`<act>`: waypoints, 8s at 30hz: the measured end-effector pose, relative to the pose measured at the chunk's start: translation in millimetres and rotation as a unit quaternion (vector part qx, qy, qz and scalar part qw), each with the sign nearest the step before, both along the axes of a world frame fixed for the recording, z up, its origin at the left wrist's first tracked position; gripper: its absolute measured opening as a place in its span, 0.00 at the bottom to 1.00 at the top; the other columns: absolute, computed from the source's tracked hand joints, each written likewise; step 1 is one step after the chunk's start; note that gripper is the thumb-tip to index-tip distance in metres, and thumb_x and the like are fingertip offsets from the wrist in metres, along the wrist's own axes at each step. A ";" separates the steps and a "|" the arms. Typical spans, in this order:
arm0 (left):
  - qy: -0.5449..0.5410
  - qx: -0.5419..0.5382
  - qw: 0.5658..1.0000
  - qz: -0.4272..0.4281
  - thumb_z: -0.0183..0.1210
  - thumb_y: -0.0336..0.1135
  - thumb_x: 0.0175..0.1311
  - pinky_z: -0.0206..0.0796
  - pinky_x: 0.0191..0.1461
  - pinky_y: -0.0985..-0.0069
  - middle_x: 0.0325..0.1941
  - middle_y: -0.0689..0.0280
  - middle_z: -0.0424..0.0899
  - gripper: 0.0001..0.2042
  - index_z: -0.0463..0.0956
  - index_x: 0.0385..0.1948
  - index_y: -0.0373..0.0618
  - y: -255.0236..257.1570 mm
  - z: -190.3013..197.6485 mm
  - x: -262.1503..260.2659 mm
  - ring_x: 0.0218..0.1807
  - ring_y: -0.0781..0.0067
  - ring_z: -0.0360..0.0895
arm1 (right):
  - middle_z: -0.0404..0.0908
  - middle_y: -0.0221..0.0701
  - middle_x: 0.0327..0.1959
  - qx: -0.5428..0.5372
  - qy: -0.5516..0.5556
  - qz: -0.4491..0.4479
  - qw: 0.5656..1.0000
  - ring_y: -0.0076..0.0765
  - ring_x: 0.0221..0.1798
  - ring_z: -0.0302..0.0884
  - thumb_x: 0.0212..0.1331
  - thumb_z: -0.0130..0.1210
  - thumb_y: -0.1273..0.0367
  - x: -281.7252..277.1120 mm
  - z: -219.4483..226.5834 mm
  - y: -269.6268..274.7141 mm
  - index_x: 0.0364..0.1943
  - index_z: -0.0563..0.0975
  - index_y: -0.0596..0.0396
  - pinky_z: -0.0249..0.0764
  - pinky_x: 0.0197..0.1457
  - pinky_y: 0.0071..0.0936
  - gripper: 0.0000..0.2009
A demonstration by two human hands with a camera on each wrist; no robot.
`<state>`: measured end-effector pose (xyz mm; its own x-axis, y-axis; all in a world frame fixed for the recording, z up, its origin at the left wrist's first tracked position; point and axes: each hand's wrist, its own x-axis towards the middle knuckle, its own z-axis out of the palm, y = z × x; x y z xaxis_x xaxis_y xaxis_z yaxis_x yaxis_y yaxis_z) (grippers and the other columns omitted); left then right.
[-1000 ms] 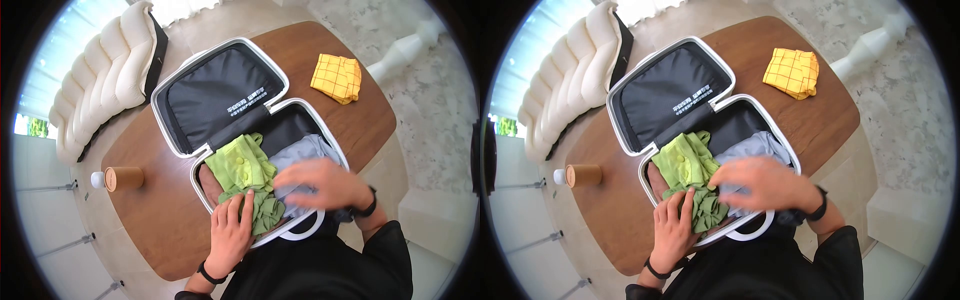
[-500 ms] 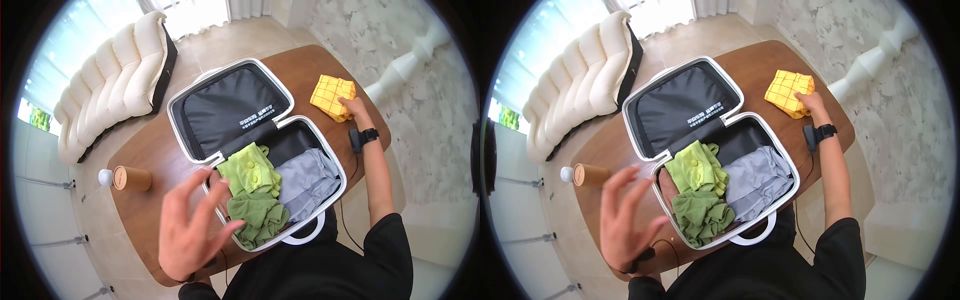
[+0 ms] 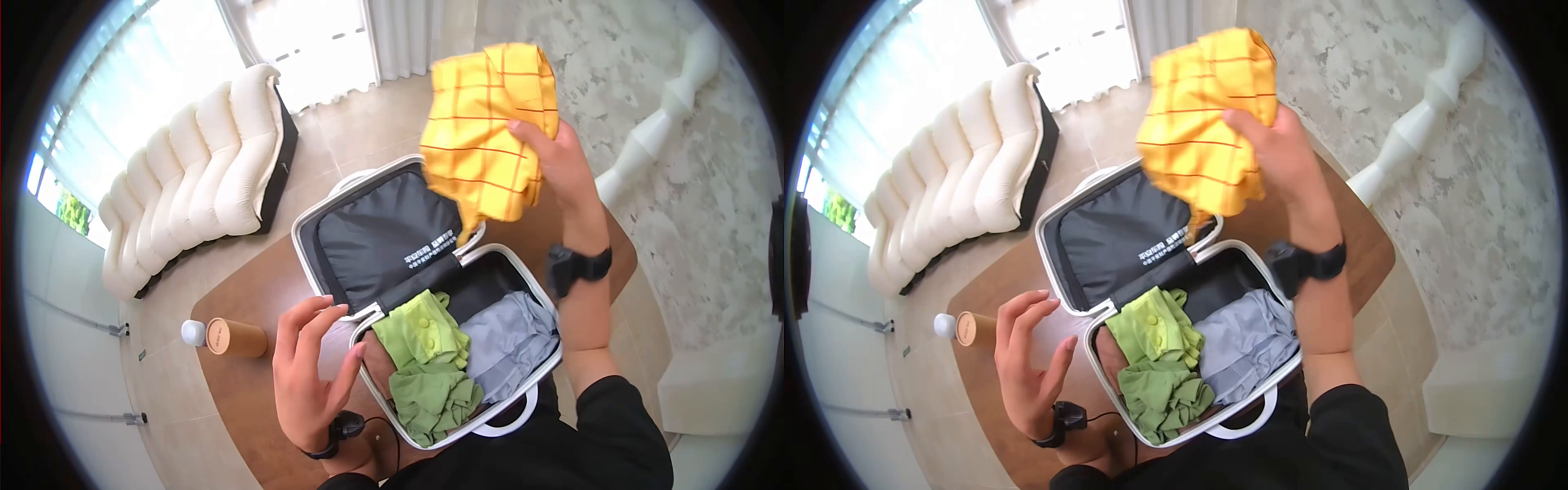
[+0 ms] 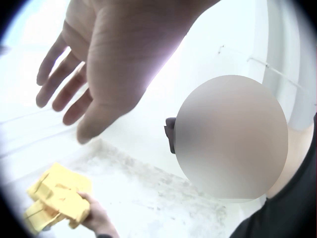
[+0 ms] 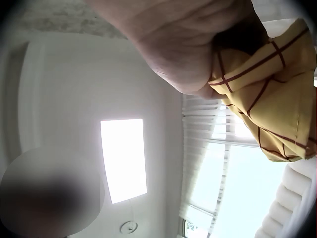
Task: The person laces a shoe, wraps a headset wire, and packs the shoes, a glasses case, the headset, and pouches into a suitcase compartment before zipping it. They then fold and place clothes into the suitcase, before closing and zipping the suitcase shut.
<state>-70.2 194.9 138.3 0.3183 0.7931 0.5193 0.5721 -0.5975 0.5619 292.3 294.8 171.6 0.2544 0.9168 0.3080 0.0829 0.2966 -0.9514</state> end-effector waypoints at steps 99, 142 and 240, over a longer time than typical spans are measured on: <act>-0.131 -0.056 0.985 -0.094 0.58 0.30 0.72 0.65 0.75 0.59 0.74 0.46 0.69 0.28 0.65 0.73 0.40 21.0 -17.5 27.2 0.74 0.48 0.71 | 0.86 0.33 0.46 -0.156 -0.041 0.443 0.882 0.26 0.49 0.82 0.81 0.44 0.48 -130.3 -43.4 11.0 0.57 0.79 0.64 0.77 0.56 0.27 0.29; 0.084 -0.241 0.947 -0.194 0.60 0.52 0.74 0.72 0.58 0.58 0.55 0.45 0.81 0.30 0.70 0.66 0.36 37.6 -44.8 5.1 0.53 0.43 0.81 | 0.86 0.43 0.40 -0.113 -0.591 0.161 0.782 0.55 0.47 0.84 0.54 0.66 0.65 -142.0 -97.0 41.9 0.47 0.78 0.60 0.75 0.58 0.48 0.19; -0.338 -0.264 0.902 0.045 0.53 0.35 0.80 0.62 0.40 0.85 0.35 0.75 0.75 0.07 0.72 0.42 0.42 33.3 -87.4 -51.5 0.37 0.88 0.69 | 0.86 0.40 0.46 0.068 -0.676 0.372 0.632 0.49 0.52 0.85 0.54 0.70 0.55 -166.0 -113.1 -1.2 0.48 0.80 0.58 0.81 0.53 0.44 0.24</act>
